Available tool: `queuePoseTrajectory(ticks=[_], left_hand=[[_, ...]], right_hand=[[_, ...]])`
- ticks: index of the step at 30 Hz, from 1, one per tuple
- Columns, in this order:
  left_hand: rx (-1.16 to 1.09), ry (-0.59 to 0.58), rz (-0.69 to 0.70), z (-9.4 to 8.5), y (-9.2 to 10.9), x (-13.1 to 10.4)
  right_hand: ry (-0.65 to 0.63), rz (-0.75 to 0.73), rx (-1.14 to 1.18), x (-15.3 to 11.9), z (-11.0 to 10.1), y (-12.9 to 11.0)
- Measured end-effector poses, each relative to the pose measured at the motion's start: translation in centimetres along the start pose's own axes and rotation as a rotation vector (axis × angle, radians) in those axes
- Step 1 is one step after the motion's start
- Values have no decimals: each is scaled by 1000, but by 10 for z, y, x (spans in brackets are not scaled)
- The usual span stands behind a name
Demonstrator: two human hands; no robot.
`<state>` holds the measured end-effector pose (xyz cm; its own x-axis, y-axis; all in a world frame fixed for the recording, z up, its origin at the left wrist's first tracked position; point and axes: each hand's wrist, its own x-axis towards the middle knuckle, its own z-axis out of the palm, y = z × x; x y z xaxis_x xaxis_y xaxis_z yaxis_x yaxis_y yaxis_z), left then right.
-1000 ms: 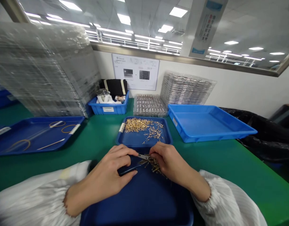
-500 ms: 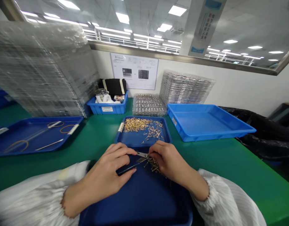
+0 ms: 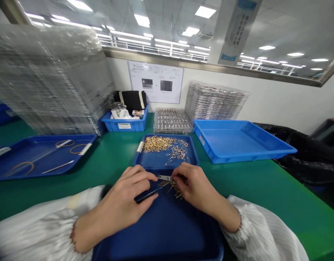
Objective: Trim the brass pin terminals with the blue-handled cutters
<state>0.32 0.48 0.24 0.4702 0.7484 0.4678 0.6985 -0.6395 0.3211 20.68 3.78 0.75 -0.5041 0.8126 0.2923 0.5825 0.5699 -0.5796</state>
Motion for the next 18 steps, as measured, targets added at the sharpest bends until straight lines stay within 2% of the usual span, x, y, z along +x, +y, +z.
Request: queuePoseTrajectory(ticks=[7, 10, 13, 18], left_hand=[[-9, 36, 36, 0, 0, -1], [-11, 88, 67, 0, 0, -2], [-33, 156, 97, 0, 1, -1], [-200, 246, 46, -2, 3, 3]], right_hand=[[47, 68, 85, 0, 3, -1], [92, 105, 143, 0, 5, -4], [177, 78, 207, 0, 7, -6], [224, 137, 510, 5, 8, -4]])
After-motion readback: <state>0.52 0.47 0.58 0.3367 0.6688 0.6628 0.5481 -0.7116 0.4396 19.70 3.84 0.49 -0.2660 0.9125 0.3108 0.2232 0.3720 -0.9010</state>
